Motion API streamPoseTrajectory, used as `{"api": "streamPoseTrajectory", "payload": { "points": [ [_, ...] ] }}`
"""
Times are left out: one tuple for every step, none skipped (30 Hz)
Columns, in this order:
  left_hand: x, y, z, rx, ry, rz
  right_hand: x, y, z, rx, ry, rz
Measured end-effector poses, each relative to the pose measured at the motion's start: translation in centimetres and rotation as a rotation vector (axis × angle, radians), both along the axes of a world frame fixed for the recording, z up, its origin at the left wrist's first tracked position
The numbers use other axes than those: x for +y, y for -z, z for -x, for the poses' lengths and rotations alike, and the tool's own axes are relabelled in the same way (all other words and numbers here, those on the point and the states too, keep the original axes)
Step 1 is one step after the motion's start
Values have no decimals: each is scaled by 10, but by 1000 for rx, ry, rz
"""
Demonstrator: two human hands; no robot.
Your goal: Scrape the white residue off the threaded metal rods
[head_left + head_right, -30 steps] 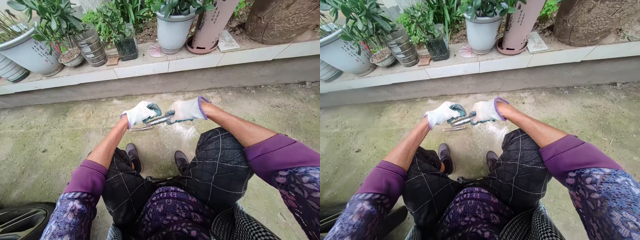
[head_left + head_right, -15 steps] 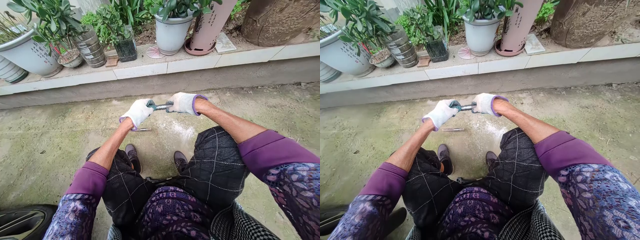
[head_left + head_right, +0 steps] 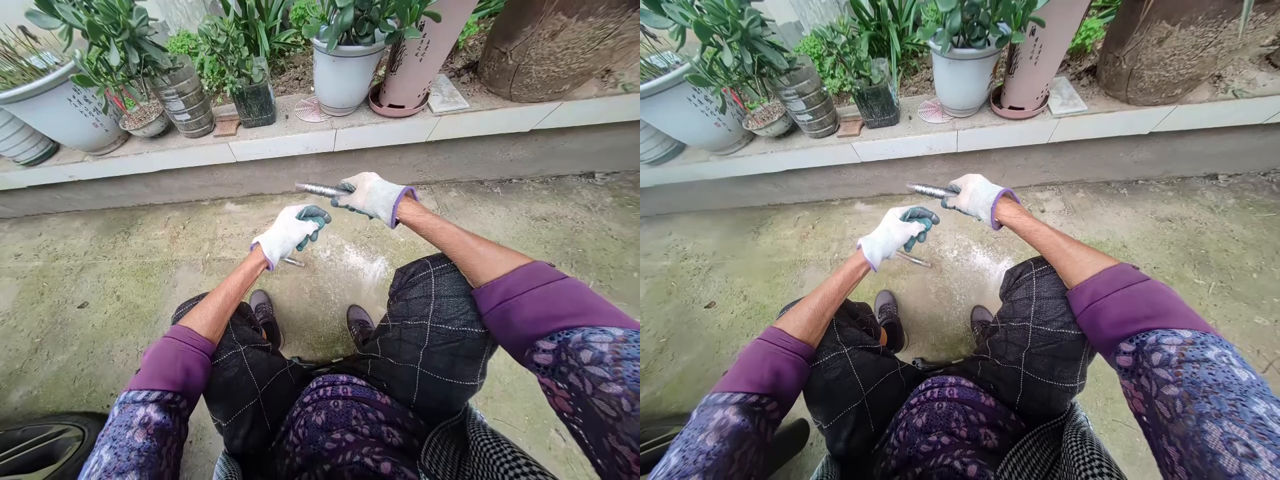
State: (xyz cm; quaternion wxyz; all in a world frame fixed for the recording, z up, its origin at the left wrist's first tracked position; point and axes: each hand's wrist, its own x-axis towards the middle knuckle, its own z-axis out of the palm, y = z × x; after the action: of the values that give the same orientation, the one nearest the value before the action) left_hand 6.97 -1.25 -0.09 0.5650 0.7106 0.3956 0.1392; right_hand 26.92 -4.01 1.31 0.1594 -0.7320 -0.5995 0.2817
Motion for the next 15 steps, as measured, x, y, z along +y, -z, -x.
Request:
{"api": "streamPoseTrajectory", "payload": {
  "points": [
    [4,2,2,-11,-6,2,-2,-3,1,90,46,14],
    [7,5,4,-20,-17,2,-5,-6,2,188,83,22],
    [11,8,6,-23,-30,1,-8,-9,3,282,101,28],
    [14,11,7,-19,-40,1,-12,-12,3,364,98,31],
    [17,13,9,-12,-45,0,-15,-15,3,433,75,37],
    [19,14,10,0,-41,-3,-18,-16,3,489,38,47],
    [20,14,11,16,-40,-13,-21,-18,3,529,-6,67],
    [20,13,11,36,-38,-27,-24,-19,3,557,-59,93],
    [20,11,12,55,-38,-46,-26,-20,3,572,-114,121],
    [21,9,12,70,-31,-66,-28,-20,2,576,-166,149],
    [21,6,12,82,-16,-85,-30,-21,2,568,-216,183],
    [22,4,12,93,7,-105,-31,-20,2,548,-261,222],
    [23,2,12,103,34,-125,-32,-19,2,517,-301,261],
    [24,0,12,113,59,-144,-33,-18,3,478,-338,296],
    [25,-1,12,131,72,-159,-33,-15,4,430,-371,328]
  ]
}}
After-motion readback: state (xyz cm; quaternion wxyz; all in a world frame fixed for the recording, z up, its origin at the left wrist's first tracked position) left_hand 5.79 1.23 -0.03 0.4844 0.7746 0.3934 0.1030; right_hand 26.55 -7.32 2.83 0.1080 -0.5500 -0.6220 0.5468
